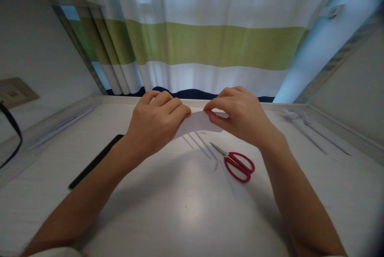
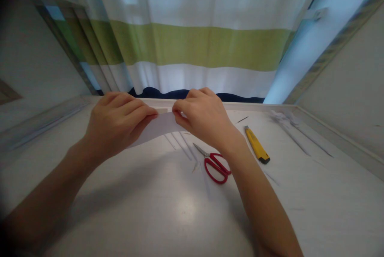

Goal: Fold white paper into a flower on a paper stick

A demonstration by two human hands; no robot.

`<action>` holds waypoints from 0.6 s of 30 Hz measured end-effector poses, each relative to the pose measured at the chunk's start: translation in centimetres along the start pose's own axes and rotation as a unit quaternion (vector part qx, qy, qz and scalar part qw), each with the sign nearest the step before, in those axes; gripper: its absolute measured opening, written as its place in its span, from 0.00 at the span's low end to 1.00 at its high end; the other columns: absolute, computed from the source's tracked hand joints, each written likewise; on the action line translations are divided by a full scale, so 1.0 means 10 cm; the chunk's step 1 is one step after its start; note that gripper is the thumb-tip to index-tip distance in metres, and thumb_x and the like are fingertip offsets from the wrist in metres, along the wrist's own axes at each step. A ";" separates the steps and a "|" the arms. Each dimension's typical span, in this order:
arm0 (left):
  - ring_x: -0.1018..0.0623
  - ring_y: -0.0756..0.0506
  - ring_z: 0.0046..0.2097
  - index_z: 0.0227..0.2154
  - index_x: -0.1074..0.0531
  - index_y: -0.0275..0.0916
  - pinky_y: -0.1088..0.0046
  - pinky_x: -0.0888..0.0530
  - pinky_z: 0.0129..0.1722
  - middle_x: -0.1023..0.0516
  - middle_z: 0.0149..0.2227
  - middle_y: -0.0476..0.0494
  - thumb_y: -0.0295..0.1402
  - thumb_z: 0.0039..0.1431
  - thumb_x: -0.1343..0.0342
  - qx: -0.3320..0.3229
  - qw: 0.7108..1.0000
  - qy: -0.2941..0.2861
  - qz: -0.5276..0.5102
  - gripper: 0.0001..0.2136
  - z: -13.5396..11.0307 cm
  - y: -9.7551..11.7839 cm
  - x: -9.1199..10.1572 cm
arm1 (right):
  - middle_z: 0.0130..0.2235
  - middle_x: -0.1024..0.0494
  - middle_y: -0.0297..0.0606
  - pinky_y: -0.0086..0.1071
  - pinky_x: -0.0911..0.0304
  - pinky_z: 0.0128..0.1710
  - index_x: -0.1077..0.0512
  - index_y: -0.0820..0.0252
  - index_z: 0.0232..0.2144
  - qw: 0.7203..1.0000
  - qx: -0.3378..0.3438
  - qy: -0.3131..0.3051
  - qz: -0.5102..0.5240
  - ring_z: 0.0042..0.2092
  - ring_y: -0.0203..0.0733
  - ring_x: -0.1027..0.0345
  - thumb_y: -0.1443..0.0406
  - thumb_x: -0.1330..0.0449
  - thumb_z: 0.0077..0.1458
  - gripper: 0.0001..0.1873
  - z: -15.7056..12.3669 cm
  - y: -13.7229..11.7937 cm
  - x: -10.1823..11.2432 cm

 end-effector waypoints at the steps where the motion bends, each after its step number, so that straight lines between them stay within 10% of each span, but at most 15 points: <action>1: 0.29 0.46 0.32 0.28 0.31 0.39 0.68 0.36 0.33 0.25 0.28 0.50 0.32 0.56 0.52 0.001 1.000 0.000 0.001 0.06 0.00 -0.01 0.00 | 0.28 0.26 0.37 0.33 0.46 0.36 0.27 0.57 0.30 1.000 -0.002 0.003 -0.001 0.33 0.40 0.36 0.64 0.47 0.51 0.09 0.00 0.02 0.00; 18: 0.29 0.44 0.32 0.28 0.31 0.39 0.66 0.36 0.32 0.25 0.27 0.48 0.33 0.56 0.53 0.037 0.999 -0.007 0.037 0.07 -0.01 -0.15 0.01 | 0.27 0.27 0.38 0.33 0.44 0.35 0.26 0.56 0.29 0.994 -0.075 0.043 -0.066 0.33 0.40 0.34 0.63 0.45 0.48 0.09 -0.10 0.41 0.02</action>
Point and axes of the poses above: each hand's wrist, its own z-axis towards the middle knuckle, its own x-axis out of the back of the hand, y = z × x, the point moved 4 cm from there along z, towards the middle knuckle
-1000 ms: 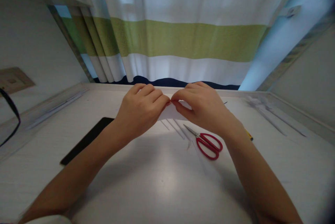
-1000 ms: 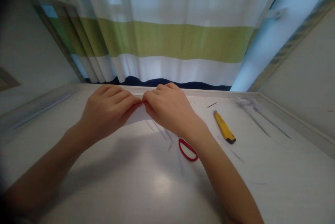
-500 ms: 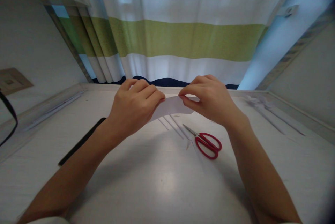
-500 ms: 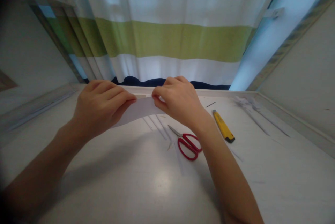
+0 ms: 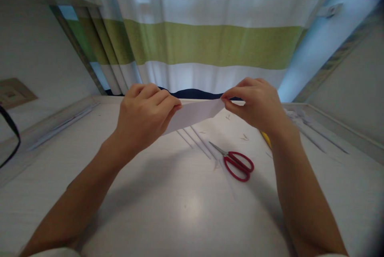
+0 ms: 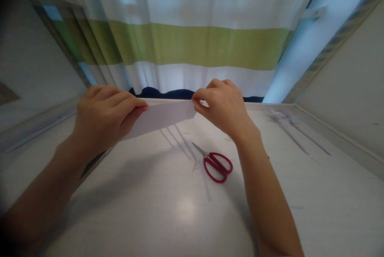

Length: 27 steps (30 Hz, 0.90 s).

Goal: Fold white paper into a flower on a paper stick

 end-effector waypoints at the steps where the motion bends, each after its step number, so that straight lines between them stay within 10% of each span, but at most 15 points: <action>1: 0.29 0.44 0.32 0.28 0.31 0.39 0.66 0.36 0.32 0.25 0.27 0.48 0.33 0.56 0.53 0.001 1.000 0.001 0.003 0.08 0.00 0.00 0.00 | 0.26 0.27 0.38 0.32 0.44 0.35 0.26 0.56 0.29 1.000 -0.001 0.000 -0.002 0.33 0.40 0.34 0.64 0.45 0.48 0.09 0.00 0.01 0.00; 23: 0.30 0.44 0.32 0.29 0.31 0.39 0.66 0.37 0.31 0.26 0.27 0.46 0.34 0.57 0.55 0.036 0.998 -0.044 0.035 0.09 -0.03 -0.13 -0.07 | 0.28 0.28 0.40 0.32 0.47 0.27 0.27 0.58 0.31 0.992 -0.106 0.057 -0.048 0.27 0.40 0.37 0.61 0.46 0.49 0.10 -0.12 0.40 0.15; 27: 0.30 0.44 0.32 0.28 0.31 0.38 0.67 0.37 0.32 0.26 0.28 0.46 0.34 0.57 0.56 0.006 0.997 -0.074 -0.024 0.10 0.00 0.07 -0.15 | 0.34 0.26 0.42 0.32 0.43 0.33 0.30 0.60 0.36 0.998 -0.018 0.022 0.048 0.36 0.43 0.34 0.59 0.48 0.52 0.14 -0.05 0.11 0.12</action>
Point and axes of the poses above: each hand's wrist, its own z-axis towards the middle knuckle, its own x-axis out of the back of the hand, y = z × x, the point moved 4 cm from there along z, towards the middle knuckle
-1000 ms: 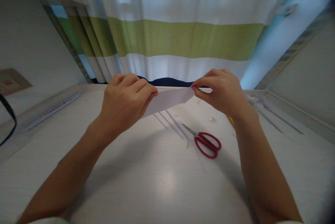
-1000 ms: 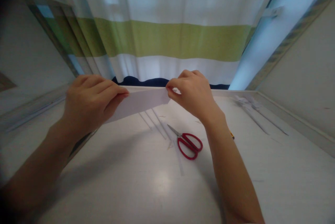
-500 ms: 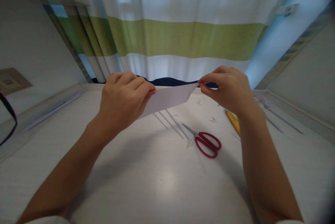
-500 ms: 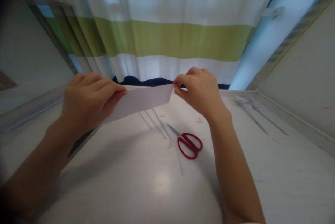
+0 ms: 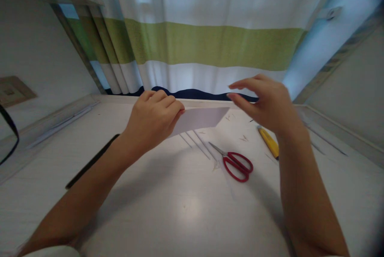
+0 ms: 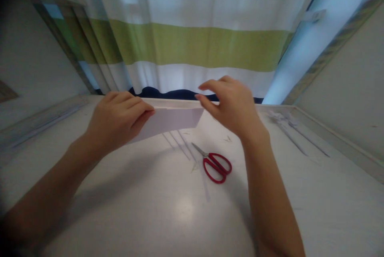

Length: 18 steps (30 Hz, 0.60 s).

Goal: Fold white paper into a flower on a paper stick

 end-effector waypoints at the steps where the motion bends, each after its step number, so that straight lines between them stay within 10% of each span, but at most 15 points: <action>1: 0.30 0.44 0.32 0.28 0.31 0.38 0.67 0.37 0.32 0.26 0.28 0.46 0.34 0.57 0.55 -0.005 1.000 0.001 -0.013 0.10 0.01 0.05 -0.01 | 0.36 0.26 0.42 0.33 0.43 0.34 0.31 0.61 0.39 0.999 0.037 -0.026 0.017 0.38 0.43 0.35 0.58 0.48 0.52 0.16 0.02 -0.12 -0.04; 7: 0.30 0.45 0.32 0.27 0.31 0.37 0.68 0.37 0.31 0.27 0.26 0.47 0.33 0.57 0.55 -0.008 0.999 0.025 -0.042 0.10 0.01 0.16 0.01 | 0.29 0.26 0.38 0.30 0.47 0.31 0.30 0.60 0.33 0.982 0.102 -0.160 0.008 0.32 0.39 0.34 0.66 0.50 0.54 0.10 0.07 -0.57 -0.23; 18: 0.29 0.45 0.34 0.32 0.29 0.39 0.67 0.36 0.34 0.24 0.30 0.48 0.30 0.55 0.54 -0.017 0.997 0.022 -0.069 0.08 0.00 0.19 0.02 | 0.27 0.26 0.37 0.30 0.51 0.26 0.29 0.62 0.30 0.981 0.128 -0.144 -0.030 0.30 0.39 0.34 0.68 0.49 0.53 0.08 0.04 -0.67 -0.30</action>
Point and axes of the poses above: each hand's wrist, its own z-axis towards the middle knuckle, its own x-axis out of the back of the hand, y = z × x, the point moved 4 cm from there along z, towards the middle knuckle
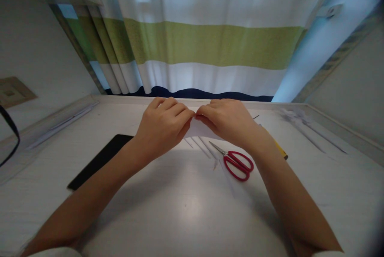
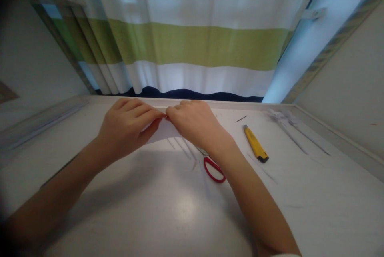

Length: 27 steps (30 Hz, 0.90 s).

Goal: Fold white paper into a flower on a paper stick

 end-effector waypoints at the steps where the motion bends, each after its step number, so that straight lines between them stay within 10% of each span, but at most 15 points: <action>1: 0.29 0.45 0.34 0.32 0.29 0.39 0.67 0.36 0.34 0.24 0.30 0.49 0.30 0.56 0.54 0.001 1.000 0.001 -0.001 0.09 0.00 0.00 0.00 | 0.27 0.26 0.37 0.30 0.51 0.26 0.29 0.62 0.30 1.000 0.000 0.000 0.001 0.30 0.39 0.34 0.68 0.48 0.53 0.08 0.00 0.00 0.00; 27: 0.29 0.45 0.32 0.25 0.30 0.40 0.64 0.38 0.35 0.26 0.30 0.49 0.32 0.53 0.52 -0.001 1.000 -0.001 0.011 0.07 0.01 -0.01 0.04 | 0.28 0.25 0.34 0.30 0.51 0.27 0.26 0.56 0.31 0.999 0.018 0.012 0.046 0.33 0.38 0.37 0.66 0.48 0.53 0.10 -0.10 0.15 0.15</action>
Point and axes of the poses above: each hand's wrist, its own z-axis towards the middle knuckle, its own x-axis out of the back of the hand, y = z × x, the point moved 4 cm from there along z, towards the middle knuckle
